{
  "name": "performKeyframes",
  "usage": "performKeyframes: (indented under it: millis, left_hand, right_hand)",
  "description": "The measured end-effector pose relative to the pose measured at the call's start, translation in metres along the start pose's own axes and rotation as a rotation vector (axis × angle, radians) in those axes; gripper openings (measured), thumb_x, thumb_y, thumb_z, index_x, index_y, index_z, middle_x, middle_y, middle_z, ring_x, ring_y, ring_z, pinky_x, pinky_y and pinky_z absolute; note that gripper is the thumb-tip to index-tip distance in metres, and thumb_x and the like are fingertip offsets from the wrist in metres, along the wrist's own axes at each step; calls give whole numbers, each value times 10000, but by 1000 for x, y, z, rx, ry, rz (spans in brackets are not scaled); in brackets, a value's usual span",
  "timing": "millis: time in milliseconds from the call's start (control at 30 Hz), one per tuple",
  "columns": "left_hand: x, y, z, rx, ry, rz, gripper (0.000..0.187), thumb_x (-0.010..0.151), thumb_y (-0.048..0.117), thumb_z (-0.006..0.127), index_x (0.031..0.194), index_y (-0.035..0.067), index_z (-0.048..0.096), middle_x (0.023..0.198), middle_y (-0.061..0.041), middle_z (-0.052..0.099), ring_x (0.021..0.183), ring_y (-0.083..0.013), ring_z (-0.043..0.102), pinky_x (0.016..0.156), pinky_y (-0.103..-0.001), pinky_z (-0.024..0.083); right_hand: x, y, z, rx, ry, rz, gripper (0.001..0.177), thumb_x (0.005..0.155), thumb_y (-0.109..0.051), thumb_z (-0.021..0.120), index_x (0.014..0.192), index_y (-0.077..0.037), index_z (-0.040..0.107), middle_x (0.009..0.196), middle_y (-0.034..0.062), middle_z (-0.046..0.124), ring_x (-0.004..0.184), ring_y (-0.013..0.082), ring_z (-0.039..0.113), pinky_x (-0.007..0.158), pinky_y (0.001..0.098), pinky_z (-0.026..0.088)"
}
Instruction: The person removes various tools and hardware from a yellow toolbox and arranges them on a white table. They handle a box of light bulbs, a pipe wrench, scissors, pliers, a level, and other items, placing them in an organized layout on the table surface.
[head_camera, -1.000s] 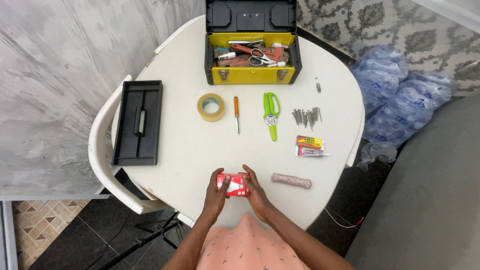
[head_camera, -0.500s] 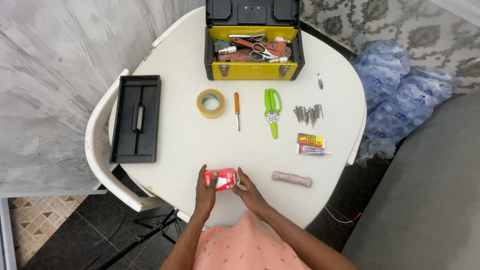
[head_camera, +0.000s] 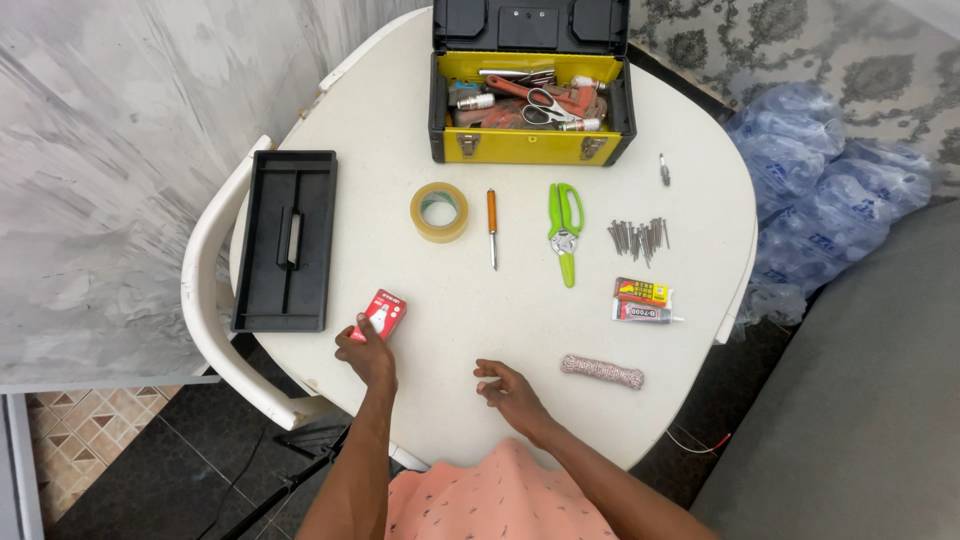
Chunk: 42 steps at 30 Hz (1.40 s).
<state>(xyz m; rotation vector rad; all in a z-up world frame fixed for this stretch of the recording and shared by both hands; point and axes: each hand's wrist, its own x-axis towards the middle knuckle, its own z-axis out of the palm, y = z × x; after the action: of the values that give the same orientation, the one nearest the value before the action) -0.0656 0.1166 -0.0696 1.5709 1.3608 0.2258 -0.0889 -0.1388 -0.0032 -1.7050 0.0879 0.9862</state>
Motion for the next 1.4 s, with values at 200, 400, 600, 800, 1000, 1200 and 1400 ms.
performKeyframes:
  millis: [200,400,600,800,1000,1200,1400]
  left_hand:
    - [-6,26,-1,158,138,-18,612,1050,564,396,1388,53,394,1315,-170,385,977,-354,677,769,-458,594]
    - [-9,38,-14,218,114,33,640,1039,601,406,1382,63,432,1327,-159,412,1013,-367,664,816,-497,558]
    - [-12,0,-40,59,106,222,538,1067,494,465,1327,23,487,1195,-144,486,958,-286,590,840,-454,500]
    - [-60,-36,-44,113,61,267,305,1040,280,578,1149,-1,540,1039,-117,549,879,-235,555,802,-401,462]
    - [-125,-28,-20,263,-479,508,129,944,137,662,1053,71,642,1019,-111,676,957,-228,614,885,-366,513]
    - [-142,14,-9,775,-768,918,602,800,66,771,1349,96,526,1547,-149,334,1473,-337,272,1160,-488,300]
    - [-129,30,12,1107,-776,897,984,743,120,866,1552,149,306,1680,-174,10,1562,-358,13,1245,-557,145]
  right_hand:
    - [7,20,-13,44,37,19,438,963,-86,512,1399,-90,552,1271,37,668,1046,120,643,915,306,545]
    - [10,33,-23,58,65,21,359,992,-124,509,1338,-71,587,1169,29,716,1001,123,656,898,300,537]
    - [11,36,-30,106,68,28,348,988,-142,520,1321,-75,601,1142,39,718,982,120,652,889,295,530]
    - [14,29,-34,134,76,31,332,989,-141,531,1304,-76,609,1126,41,714,972,118,648,882,293,526]
    - [21,18,-41,97,77,-7,356,956,-85,530,1303,-80,607,1129,38,710,981,103,654,895,285,530]
    - [30,16,-53,48,95,-77,344,952,-60,504,1274,-72,627,1104,26,732,943,99,664,861,284,538]
    - [52,7,-93,-58,113,-262,398,895,29,500,1258,-49,643,1059,43,726,908,119,667,840,285,542]
